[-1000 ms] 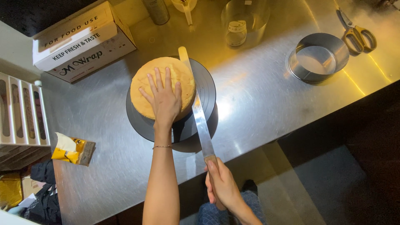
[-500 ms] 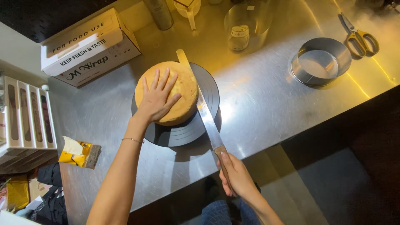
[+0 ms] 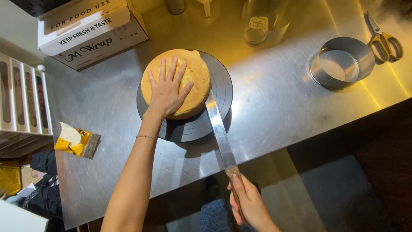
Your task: Slicing a sponge cake into horizontal layers and trimming them using a metal ring mold.
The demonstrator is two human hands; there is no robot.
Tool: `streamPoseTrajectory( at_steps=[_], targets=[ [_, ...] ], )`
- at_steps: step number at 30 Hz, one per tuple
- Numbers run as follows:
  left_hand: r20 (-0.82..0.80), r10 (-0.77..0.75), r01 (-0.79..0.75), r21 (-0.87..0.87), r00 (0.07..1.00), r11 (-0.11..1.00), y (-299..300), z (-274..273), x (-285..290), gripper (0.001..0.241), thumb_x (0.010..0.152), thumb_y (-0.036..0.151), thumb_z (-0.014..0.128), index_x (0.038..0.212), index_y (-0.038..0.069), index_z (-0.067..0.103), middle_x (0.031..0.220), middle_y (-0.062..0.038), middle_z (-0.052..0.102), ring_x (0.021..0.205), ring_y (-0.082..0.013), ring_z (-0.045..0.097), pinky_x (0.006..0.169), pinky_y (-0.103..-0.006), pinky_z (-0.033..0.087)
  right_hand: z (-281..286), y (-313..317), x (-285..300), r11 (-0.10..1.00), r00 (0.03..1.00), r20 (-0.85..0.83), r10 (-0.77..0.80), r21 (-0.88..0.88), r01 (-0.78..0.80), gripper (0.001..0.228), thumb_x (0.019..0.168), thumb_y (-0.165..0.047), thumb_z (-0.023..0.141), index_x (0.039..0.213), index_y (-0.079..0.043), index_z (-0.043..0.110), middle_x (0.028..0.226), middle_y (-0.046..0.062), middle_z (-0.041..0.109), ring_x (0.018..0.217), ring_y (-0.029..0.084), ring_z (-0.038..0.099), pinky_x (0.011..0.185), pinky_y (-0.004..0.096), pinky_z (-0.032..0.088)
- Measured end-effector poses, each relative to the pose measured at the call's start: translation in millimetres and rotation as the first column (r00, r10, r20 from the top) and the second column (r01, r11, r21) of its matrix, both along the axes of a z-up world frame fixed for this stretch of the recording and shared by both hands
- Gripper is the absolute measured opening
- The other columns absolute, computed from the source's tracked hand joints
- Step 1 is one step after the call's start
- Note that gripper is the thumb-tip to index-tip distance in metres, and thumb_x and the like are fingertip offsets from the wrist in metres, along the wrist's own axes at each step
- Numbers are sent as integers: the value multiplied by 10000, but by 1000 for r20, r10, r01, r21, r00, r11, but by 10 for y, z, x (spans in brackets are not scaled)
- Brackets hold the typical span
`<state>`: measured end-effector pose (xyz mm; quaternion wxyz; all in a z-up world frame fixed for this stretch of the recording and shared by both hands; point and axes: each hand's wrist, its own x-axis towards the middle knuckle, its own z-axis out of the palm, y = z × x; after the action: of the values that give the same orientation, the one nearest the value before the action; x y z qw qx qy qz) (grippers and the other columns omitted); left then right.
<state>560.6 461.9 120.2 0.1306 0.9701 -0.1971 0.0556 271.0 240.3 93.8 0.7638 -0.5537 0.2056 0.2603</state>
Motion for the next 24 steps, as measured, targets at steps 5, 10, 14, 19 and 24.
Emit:
streamPoseTrajectory(
  at_steps=[5,10,14,19,24],
  targets=[
    [4,85,-85,12,996,996,-23,-116,-3,725,1043,592,419,1635,190,301,1701,-138,183,1563,-434,57,1159,-744,-31,156,203,769,1000,996,93,15,-28,-12,472,1078,-446,347,966,-20,516,499,22,462,296,117,425,271,267,298],
    [25,232,-231,-28,972,973,-182,-154,-76,734,1029,602,431,1620,181,321,1705,-136,170,1562,-434,46,1127,-774,-49,141,223,707,999,992,121,32,-35,-28,460,1070,-451,359,977,-28,512,503,21,462,304,123,437,278,270,311],
    [28,319,-315,-80,947,946,-253,-147,-108,735,1020,607,447,1608,177,347,1706,-129,171,1565,-424,40,1124,-777,-67,-95,184,-72,998,999,31,13,65,-15,426,1052,-423,383,981,-23,512,472,55,469,269,160,440,264,296,324],
    [25,348,-344,-105,937,933,-281,-169,-100,729,1030,598,455,1607,162,356,1702,-147,174,1559,-439,38,1129,-767,-76,-127,-55,-405,991,995,-100,31,133,-18,444,1053,-441,372,1002,-22,508,479,62,455,281,163,421,274,308,332],
    [-18,282,-281,54,959,958,-26,276,-111,681,1063,604,435,1578,160,397,1711,-142,216,1578,-436,102,1203,-712,-40,-245,-247,-380,990,966,-256,26,140,10,520,1017,-492,307,999,-32,549,481,81,477,285,183,438,286,324,347]
  ],
)
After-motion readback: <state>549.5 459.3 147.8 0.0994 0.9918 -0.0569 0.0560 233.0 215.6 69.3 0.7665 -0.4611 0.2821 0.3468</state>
